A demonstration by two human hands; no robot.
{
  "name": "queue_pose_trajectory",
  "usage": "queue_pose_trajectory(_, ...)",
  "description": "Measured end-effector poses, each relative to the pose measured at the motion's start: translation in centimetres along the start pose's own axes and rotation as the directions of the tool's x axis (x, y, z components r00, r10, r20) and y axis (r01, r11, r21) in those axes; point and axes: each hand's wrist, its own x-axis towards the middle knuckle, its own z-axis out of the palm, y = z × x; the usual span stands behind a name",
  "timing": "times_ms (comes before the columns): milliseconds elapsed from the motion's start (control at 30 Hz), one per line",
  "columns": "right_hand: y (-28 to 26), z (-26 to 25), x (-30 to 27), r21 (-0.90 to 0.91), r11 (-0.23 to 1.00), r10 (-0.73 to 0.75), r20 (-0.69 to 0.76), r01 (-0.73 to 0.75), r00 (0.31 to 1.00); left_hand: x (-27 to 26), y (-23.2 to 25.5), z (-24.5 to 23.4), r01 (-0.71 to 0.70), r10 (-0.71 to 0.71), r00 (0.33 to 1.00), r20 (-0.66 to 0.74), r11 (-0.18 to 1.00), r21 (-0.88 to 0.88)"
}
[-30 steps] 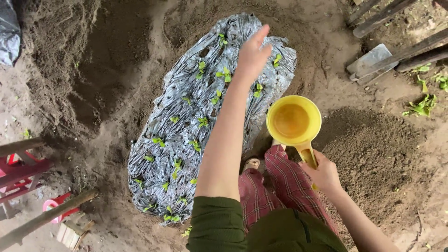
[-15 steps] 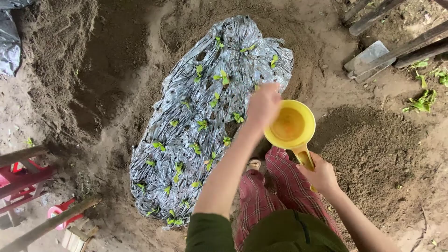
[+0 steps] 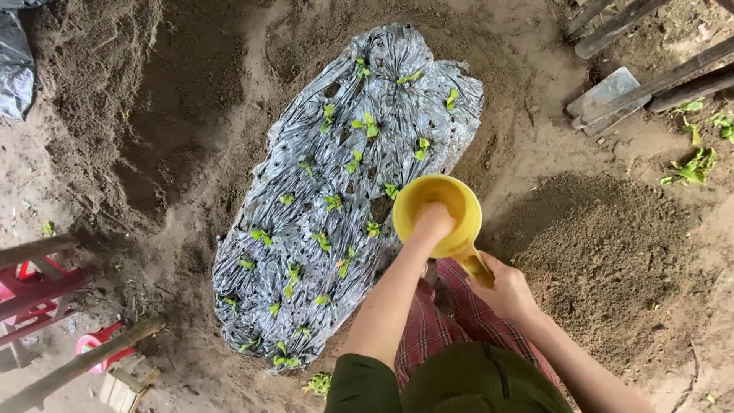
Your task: The person is watering small seedlings planted in a nursery bed covered with plastic mulch, using a yellow plastic scoop to transfer water from a bucket.
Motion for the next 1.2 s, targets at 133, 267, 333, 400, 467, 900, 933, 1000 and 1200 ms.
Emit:
queue_pose_trajectory(133,-1.0,0.1,-0.2,0.016,1.000,-0.020,0.011,0.020,1.000,-2.0,-0.4,-2.2,0.210,0.016,0.966,0.259,0.540,-0.815)
queue_pose_trajectory(267,0.3,-0.2,-0.3,-0.015,1.000,0.012,0.022,-0.012,1.000,-10.2,2.4,-11.4,0.048,0.313,0.934,0.170,0.362,-0.931)
queue_pose_trajectory(333,1.3,-0.3,-0.4,-0.025,0.999,0.023,0.024,-0.022,0.999,-11.9,2.4,-16.0,-0.042,0.411,0.906,0.103,0.330,-0.943)
queue_pose_trajectory(400,1.8,-0.7,-0.5,-0.052,0.997,0.052,0.026,-0.050,0.998,-10.0,1.0,-18.9,-0.245,0.424,0.905,-0.030,0.462,-0.852)
queue_pose_trajectory(467,1.8,-1.4,-0.4,-0.028,0.996,0.082,0.028,-0.082,0.996,-6.1,-1.9,-21.1,-0.331,0.271,0.941,-0.201,0.629,-0.703)
queue_pose_trajectory(900,0.0,-3.7,-0.3,0.004,0.988,0.153,-0.018,-0.153,0.988,-13.0,-4.2,-27.9,-0.331,0.000,0.829,-0.560,0.806,-0.490)
queue_pose_trajectory(933,0.2,-3.5,-0.2,0.005,0.988,0.153,-0.019,-0.153,0.988,-12.8,-4.3,-27.1,-0.332,0.002,0.829,-0.560,0.806,-0.489)
queue_pose_trajectory(1000,0.6,-3.1,-0.1,0.057,0.987,0.152,-0.001,-0.152,0.988,-12.4,-4.4,-25.4,-0.247,-0.007,0.877,-0.480,0.851,-0.463)
queue_pose_trajectory(1200,-1.2,-2.1,-0.1,-0.050,0.995,0.085,0.013,-0.084,0.996,-16.1,1.9,-12.6,-0.733,0.621,0.524,-0.582,0.677,0.062)
